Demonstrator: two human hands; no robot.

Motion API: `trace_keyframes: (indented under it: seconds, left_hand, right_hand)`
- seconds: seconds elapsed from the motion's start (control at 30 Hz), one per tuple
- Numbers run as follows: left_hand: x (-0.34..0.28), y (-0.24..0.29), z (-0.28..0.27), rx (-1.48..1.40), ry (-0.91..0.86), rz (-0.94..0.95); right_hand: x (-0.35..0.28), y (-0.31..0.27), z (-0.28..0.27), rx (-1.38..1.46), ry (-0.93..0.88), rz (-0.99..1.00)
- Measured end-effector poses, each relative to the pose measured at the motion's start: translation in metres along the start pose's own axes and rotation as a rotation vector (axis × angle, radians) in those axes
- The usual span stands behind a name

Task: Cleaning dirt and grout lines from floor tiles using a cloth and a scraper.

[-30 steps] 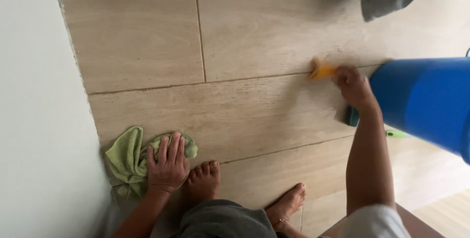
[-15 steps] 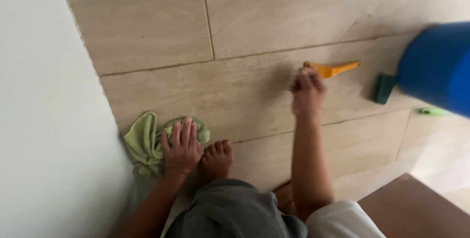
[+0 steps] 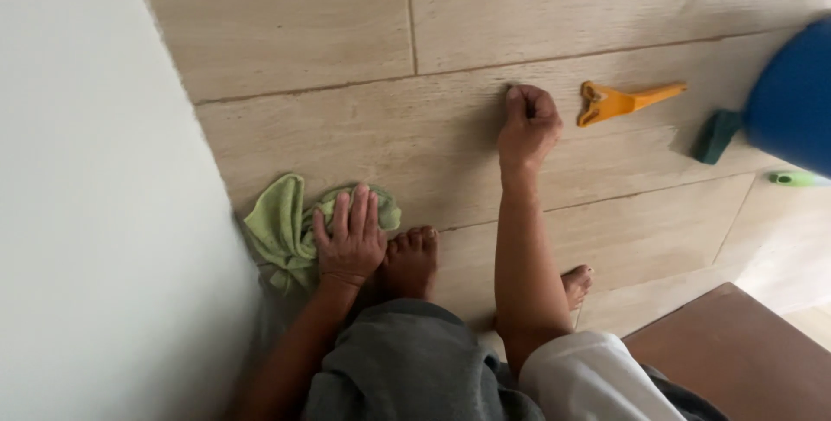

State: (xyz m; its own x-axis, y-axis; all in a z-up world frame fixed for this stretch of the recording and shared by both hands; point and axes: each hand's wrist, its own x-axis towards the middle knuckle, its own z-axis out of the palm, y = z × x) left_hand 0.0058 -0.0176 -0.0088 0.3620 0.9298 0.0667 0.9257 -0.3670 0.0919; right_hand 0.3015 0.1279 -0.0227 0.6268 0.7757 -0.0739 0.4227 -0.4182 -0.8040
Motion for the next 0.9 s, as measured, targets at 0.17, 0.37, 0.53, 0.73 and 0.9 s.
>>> trace_keyframes:
  seconds: [0.17, 0.37, 0.53, 0.73, 0.9]
  left_hand:
    - [-0.003, -0.001, 0.003, -0.022, 0.009, -0.020]
    - [-0.002, 0.000, 0.003, -0.064, -0.004, -0.021]
    - [-0.002, -0.001, 0.001, -0.018, -0.028, 0.000]
    - [-0.001, -0.001, 0.002, -0.012, -0.011, 0.003]
    - [-0.003, 0.000, 0.003, -0.014, -0.027, -0.004]
  right_hand:
    - [-0.003, -0.015, 0.013, -0.041, 0.030, -0.027]
    - [-0.002, -0.017, 0.014, -0.151, 0.073, -0.065]
    - [-0.003, -0.017, 0.014, -0.142, 0.060, -0.040]
    - [-0.005, -0.022, 0.015, -0.164, 0.046, -0.119]
    - [-0.006, -0.023, 0.018, -0.157, 0.050, -0.010]
